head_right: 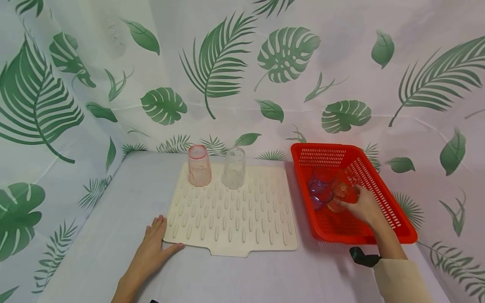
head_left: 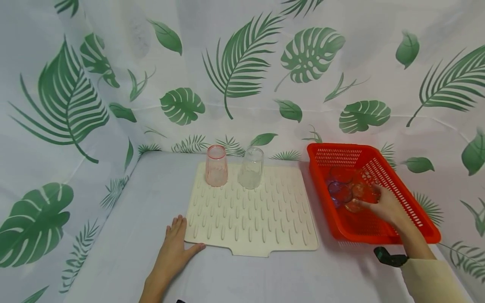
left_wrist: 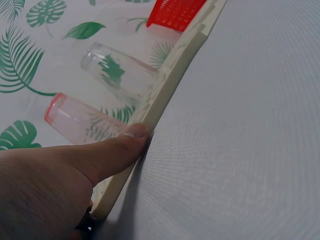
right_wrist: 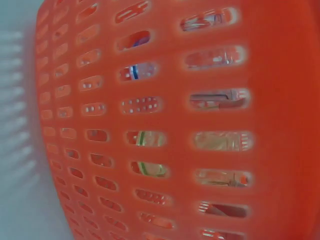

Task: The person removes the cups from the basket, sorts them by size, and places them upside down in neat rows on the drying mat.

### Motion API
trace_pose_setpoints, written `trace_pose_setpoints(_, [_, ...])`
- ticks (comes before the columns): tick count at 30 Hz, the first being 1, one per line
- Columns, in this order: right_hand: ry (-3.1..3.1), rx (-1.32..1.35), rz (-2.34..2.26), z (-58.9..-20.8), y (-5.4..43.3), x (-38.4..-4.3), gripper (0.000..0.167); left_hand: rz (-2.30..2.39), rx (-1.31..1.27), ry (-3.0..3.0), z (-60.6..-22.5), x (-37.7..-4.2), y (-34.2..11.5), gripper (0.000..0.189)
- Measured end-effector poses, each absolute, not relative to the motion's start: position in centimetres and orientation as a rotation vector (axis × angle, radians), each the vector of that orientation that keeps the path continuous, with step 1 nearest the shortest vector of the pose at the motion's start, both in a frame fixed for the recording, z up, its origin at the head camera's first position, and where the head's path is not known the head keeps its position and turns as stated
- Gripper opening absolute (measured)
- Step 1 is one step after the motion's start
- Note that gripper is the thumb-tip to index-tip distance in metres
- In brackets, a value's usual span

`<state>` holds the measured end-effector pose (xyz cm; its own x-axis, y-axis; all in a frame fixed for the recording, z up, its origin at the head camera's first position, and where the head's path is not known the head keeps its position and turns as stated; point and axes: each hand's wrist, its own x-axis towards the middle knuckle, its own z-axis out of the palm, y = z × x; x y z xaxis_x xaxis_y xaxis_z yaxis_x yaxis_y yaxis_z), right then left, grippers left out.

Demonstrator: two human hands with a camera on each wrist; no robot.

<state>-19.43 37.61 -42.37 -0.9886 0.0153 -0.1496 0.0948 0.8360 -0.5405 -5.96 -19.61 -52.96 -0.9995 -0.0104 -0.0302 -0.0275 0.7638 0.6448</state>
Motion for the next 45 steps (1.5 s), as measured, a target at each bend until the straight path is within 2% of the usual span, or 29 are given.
trace_pose_setpoints(19, [2.818, 0.163, -0.888, -43.3, 37.8, -19.7, 0.104, 1.068, -0.044, 2.921, -53.1, -6.0, -19.7, 0.111])
trace_pose_setpoints(29, [2.808, 0.224, -0.929, -43.4, 37.9, -19.4, 0.111, 1.074, -0.042, 2.927, -53.0, -6.0, -19.6, 0.110])
trace_pose_setpoints(34, [2.804, 0.304, -0.955, -42.8, 37.9, -18.9, 0.112, 1.076, -0.042, 2.928, -52.9, -6.0, -19.6, 0.110])
trace_pose_setpoints(45, [2.892, 0.336, -1.047, -40.4, 36.8, -18.1, 0.104, 1.065, -0.040, 2.943, -53.0, -6.0, -19.5, 0.109])
